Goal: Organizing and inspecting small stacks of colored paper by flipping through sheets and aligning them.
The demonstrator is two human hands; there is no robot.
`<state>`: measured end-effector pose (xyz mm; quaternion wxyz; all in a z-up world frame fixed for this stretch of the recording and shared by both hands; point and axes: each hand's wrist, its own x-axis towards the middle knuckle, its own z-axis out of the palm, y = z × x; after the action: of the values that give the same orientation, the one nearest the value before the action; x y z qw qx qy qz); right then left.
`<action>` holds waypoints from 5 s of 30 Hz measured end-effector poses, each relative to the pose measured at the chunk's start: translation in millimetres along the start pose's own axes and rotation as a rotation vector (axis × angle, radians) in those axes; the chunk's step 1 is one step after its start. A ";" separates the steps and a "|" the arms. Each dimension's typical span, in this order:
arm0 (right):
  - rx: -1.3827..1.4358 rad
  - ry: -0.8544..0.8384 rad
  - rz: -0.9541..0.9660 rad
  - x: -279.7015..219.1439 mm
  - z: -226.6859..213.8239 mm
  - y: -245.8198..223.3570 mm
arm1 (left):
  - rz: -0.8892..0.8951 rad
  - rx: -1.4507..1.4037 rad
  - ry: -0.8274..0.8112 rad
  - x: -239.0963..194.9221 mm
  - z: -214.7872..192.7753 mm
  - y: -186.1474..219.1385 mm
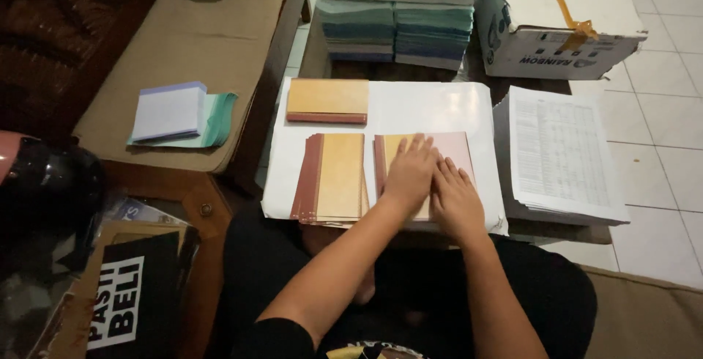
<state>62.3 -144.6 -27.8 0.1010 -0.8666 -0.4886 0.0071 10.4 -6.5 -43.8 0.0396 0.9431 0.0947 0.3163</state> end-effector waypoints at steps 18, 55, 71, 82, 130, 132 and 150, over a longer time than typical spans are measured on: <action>0.072 0.014 0.009 0.7 4.1 5.7 | 0.211 -0.126 -0.058 -73.1 -109.0 14.9; 0.013 -0.004 0.068 2.7 0.2 -20.1 | 0.496 -0.319 -1.144 -31.8 -112.5 214.4; -0.013 -0.022 0.084 -3.9 -10.6 -10.6 | -0.179 -0.041 -0.070 -17.9 -63.1 5.7; 0.167 0.436 0.310 -14.4 -2.1 39.5 | -0.564 -0.360 -0.093 -13.7 -64.9 14.7; 0.322 0.315 -0.073 -8.4 -19.7 -6.4 | -0.475 -0.893 0.005 -18.3 -48.7 -9.9; 0.332 0.306 -0.037 -11.5 -24.7 -10.0 | -0.282 -0.482 -0.001 -21.2 -37.7 -3.6; -0.076 0.042 -0.099 17.3 35.0 38.1 | -0.161 -0.058 -0.142 -8.9 -33.5 5.7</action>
<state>99.6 -143.3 -67.5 0.0785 -0.8445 -0.5287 -0.0347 -15.9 -13.4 -21.6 0.0991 0.9509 0.1580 0.2470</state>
